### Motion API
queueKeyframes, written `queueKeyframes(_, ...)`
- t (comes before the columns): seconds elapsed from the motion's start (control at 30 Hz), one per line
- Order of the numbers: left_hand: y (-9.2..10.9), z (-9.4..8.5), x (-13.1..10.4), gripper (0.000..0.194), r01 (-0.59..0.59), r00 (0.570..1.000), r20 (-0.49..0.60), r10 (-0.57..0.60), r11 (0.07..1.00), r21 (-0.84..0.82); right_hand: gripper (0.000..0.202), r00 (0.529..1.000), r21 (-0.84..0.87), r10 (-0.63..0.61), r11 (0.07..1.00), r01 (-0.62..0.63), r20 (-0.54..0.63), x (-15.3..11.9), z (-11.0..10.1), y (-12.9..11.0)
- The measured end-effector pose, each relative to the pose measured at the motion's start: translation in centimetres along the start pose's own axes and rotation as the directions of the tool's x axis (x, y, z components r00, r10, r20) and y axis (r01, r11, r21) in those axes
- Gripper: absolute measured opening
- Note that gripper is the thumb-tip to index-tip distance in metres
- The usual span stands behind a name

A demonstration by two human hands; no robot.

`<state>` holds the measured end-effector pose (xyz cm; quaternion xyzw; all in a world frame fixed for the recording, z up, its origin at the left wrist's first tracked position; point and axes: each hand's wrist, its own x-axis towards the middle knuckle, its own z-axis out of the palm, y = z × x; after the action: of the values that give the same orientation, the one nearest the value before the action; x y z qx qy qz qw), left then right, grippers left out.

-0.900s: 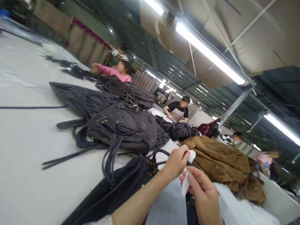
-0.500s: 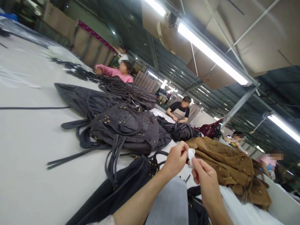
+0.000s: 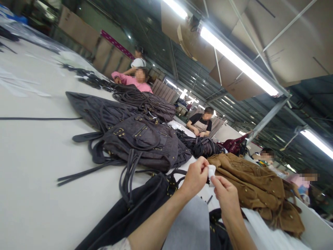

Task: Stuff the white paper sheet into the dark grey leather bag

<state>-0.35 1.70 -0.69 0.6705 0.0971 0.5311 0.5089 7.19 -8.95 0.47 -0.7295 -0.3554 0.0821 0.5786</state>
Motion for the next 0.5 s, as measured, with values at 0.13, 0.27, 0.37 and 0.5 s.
queueKeyframes(0.13, -0.3, 0.2, 0.0, 0.009, -0.015, 1.0, -0.001, 0.015, 0.999, 0.042, 0.041, 0.999, 0.024, 0.007, 1.0, -0.006, -0.034, 0.2, 0.1, 0.0)
queueKeyframes(0.27, -0.4, 0.3, -0.1, 0.009, -0.044, 0.999, -0.002, 0.044, 0.997, 0.056, 0.043, 0.997, 0.023, -0.039, 0.999, 0.041, -0.072, 0.2, 0.5, -0.3)
queueKeyframes(0.37, -0.3, 0.1, -0.2, 0.01, -0.071, 0.998, 0.004, 0.071, 0.994, 0.078, 0.044, 0.994, 0.024, -0.054, 0.998, 0.056, -0.096, 0.4, 0.8, -0.5)
queueKeyframes(0.5, 0.0, -0.2, -0.2, 0.011, -0.111, 0.994, 0.018, 0.109, 0.988, 0.109, 0.044, 0.996, 0.084, -0.018, 0.996, 0.026, -0.088, 0.7, 1.1, -0.8)
